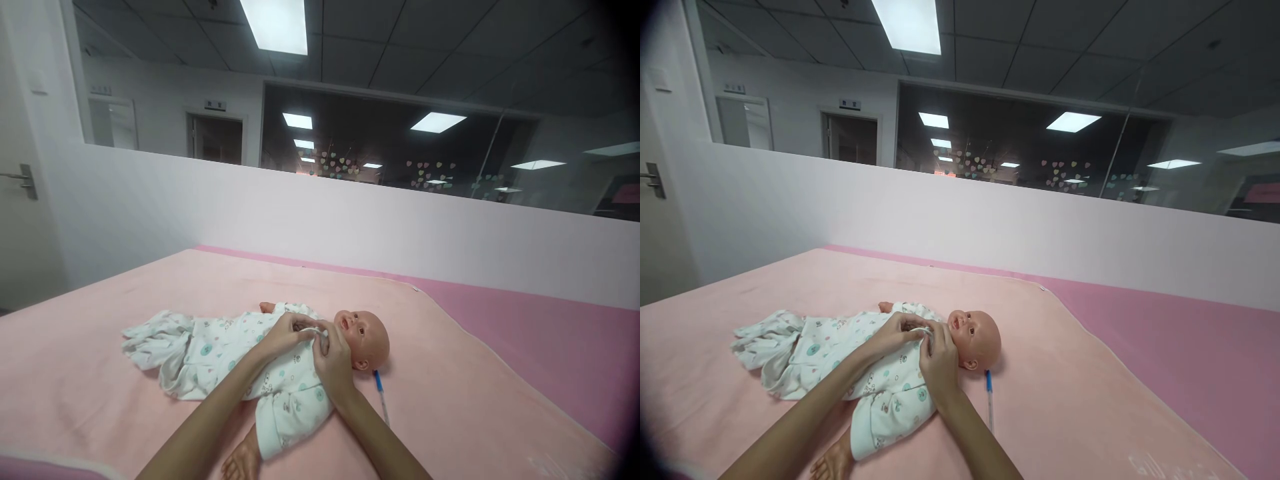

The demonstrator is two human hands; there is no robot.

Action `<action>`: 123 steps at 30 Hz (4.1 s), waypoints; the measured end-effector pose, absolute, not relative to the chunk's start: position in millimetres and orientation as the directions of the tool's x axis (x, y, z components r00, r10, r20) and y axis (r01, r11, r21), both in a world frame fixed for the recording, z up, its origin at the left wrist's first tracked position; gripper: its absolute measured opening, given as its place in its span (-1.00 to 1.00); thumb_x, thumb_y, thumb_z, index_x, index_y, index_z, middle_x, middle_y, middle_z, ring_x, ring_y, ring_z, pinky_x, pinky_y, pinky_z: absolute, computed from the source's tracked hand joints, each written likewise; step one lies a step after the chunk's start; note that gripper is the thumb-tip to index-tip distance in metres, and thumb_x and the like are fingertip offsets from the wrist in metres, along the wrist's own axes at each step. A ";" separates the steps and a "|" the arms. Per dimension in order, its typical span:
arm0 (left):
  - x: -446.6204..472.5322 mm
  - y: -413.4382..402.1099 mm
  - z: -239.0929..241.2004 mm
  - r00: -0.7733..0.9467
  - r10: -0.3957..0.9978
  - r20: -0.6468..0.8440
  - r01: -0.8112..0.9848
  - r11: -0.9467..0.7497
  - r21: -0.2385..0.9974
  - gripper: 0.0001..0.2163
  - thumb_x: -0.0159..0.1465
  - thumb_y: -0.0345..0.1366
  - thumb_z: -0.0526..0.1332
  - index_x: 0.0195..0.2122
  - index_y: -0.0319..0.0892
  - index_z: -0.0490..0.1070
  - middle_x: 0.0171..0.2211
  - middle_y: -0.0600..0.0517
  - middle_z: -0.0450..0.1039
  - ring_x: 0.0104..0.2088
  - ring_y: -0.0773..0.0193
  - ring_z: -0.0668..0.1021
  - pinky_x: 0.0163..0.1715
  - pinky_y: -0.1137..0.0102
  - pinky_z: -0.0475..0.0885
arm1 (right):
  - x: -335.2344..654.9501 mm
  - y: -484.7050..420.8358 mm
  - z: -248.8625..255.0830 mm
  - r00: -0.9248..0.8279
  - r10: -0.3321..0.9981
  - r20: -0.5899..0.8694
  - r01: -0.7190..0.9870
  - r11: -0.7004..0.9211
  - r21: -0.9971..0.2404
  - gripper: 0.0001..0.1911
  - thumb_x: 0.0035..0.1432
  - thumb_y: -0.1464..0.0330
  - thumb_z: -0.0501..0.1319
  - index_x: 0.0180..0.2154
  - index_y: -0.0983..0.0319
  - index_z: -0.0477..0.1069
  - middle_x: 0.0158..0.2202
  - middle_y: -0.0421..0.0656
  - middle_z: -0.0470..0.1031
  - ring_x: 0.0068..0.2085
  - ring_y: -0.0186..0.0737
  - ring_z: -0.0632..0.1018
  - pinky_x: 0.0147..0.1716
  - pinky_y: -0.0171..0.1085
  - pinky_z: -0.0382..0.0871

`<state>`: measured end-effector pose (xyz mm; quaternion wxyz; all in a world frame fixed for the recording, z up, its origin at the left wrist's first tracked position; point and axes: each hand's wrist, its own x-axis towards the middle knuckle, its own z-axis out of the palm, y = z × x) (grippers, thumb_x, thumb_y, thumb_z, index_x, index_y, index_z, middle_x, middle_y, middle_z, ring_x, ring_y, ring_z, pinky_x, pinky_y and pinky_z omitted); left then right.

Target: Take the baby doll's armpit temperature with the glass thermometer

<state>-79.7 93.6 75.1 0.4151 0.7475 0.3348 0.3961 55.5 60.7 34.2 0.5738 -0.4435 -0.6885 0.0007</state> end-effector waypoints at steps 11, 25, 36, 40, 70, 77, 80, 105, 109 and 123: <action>-78.3 87.9 77.2 0.400 0.823 0.403 0.265 -0.525 0.809 -0.79 0.10 -0.32 0.16 -0.27 -0.21 0.51 -0.34 0.00 0.54 -0.28 0.20 0.52 -0.27 0.40 0.38 | 55.9 64.4 31.7 0.074 0.547 0.834 0.607 0.638 -0.473 -0.74 0.18 0.42 -0.06 -0.15 0.24 0.32 -0.27 -0.09 0.45 -0.28 -0.25 0.46 -0.31 -0.27 0.37; -76.0 87.2 77.3 0.448 0.798 0.404 0.271 -0.552 0.789 -0.84 0.13 -0.32 0.11 -0.36 -0.21 0.47 -0.38 0.04 0.49 -0.36 0.28 0.47 -0.35 0.46 0.31 | 56.0 60.0 35.3 0.044 0.627 0.778 0.605 0.603 -0.520 -0.74 0.10 0.47 -0.03 -0.17 0.23 0.31 -0.36 -0.13 0.38 -0.39 -0.27 0.40 -0.46 -0.32 0.29; -76.0 85.4 77.9 0.414 0.819 0.398 0.283 -0.531 0.799 -0.86 0.11 -0.31 0.13 -0.34 -0.21 0.42 -0.35 0.03 0.48 -0.35 0.27 0.46 -0.34 0.43 0.32 | 56.3 61.9 33.6 0.046 0.603 0.796 0.642 0.593 -0.486 -0.71 0.10 0.44 -0.02 -0.14 0.24 0.33 -0.40 -0.16 0.40 -0.43 -0.30 0.41 -0.49 -0.34 0.31; -75.1 84.5 78.9 0.399 0.821 0.408 0.256 -0.527 0.810 -0.83 0.09 -0.34 0.14 -0.29 -0.20 0.41 -0.30 0.01 0.49 -0.29 0.24 0.48 -0.29 0.41 0.33 | 55.9 60.8 34.2 0.047 0.606 0.794 0.619 0.606 -0.499 -0.70 0.10 0.44 -0.01 -0.12 0.23 0.32 -0.39 -0.16 0.41 -0.42 -0.29 0.41 -0.47 -0.33 0.32; -72.5 79.0 76.4 0.388 0.683 0.619 0.396 -0.730 0.557 -0.87 0.04 -0.49 0.14 -0.45 -0.17 0.45 -0.38 0.03 0.40 -0.33 0.30 0.44 -0.29 0.44 0.30 | 56.5 59.2 33.2 0.057 0.667 0.743 0.590 0.577 -0.564 -0.75 0.13 0.42 -0.04 -0.15 0.25 0.29 -0.43 -0.16 0.42 -0.45 -0.26 0.43 -0.45 -0.30 0.29; -72.7 77.7 79.9 0.439 0.657 0.613 0.390 -0.754 0.529 -0.91 0.11 -0.42 0.16 -0.44 -0.17 0.45 -0.33 0.03 0.38 -0.29 0.29 0.44 -0.23 0.42 0.31 | 57.3 58.6 37.3 0.086 0.711 0.698 0.526 0.562 -0.638 -0.80 0.13 0.44 -0.07 -0.24 0.24 0.27 -0.38 -0.14 0.42 -0.44 -0.28 0.42 -0.44 -0.31 0.28; -74.1 78.7 80.1 0.452 0.653 0.608 0.386 -0.758 0.527 -0.92 0.12 -0.41 0.17 -0.43 -0.16 0.45 -0.33 0.04 0.38 -0.28 0.31 0.43 -0.23 0.43 0.31 | 57.5 60.0 39.6 0.112 0.738 0.666 0.533 0.521 -0.667 -0.81 0.12 0.43 -0.05 -0.22 0.24 0.26 -0.33 -0.12 0.42 -0.43 -0.29 0.42 -0.44 -0.30 0.28; -76.6 78.3 83.9 0.435 0.765 0.475 0.384 -0.635 0.670 -0.84 0.04 -0.41 0.21 -0.33 -0.14 0.47 -0.32 0.08 0.47 -0.30 0.29 0.46 -0.26 0.45 0.31 | 57.9 59.3 43.2 0.197 0.837 0.511 0.231 0.467 -0.854 -0.94 0.11 0.36 0.02 -0.36 0.21 0.23 -0.46 -0.24 0.37 -0.57 -0.37 0.38 -0.57 -0.37 0.25; -79.5 81.1 83.4 0.445 0.792 0.418 0.354 -0.584 0.730 -0.77 0.04 -0.37 0.23 -0.23 -0.15 0.46 -0.29 0.04 0.48 -0.28 0.26 0.47 -0.27 0.43 0.33 | 58.9 60.0 43.2 0.179 0.812 0.556 0.362 0.471 -0.805 -0.90 0.12 0.38 0.00 -0.34 0.21 0.27 -0.44 -0.21 0.40 -0.52 -0.33 0.40 -0.50 -0.33 0.29; -127.4 97.6 93.6 0.507 0.845 0.172 0.151 -0.284 0.947 -0.67 0.09 -0.19 0.22 -0.15 -0.25 0.42 -0.24 -0.10 0.49 -0.24 0.21 0.49 -0.29 0.40 0.36 | 49.0 54.6 49.4 -0.143 0.589 0.795 0.599 0.691 -0.405 -0.70 0.10 0.50 -0.02 -0.18 0.18 0.39 -0.19 -0.16 0.44 -0.17 -0.30 0.45 -0.20 -0.35 0.31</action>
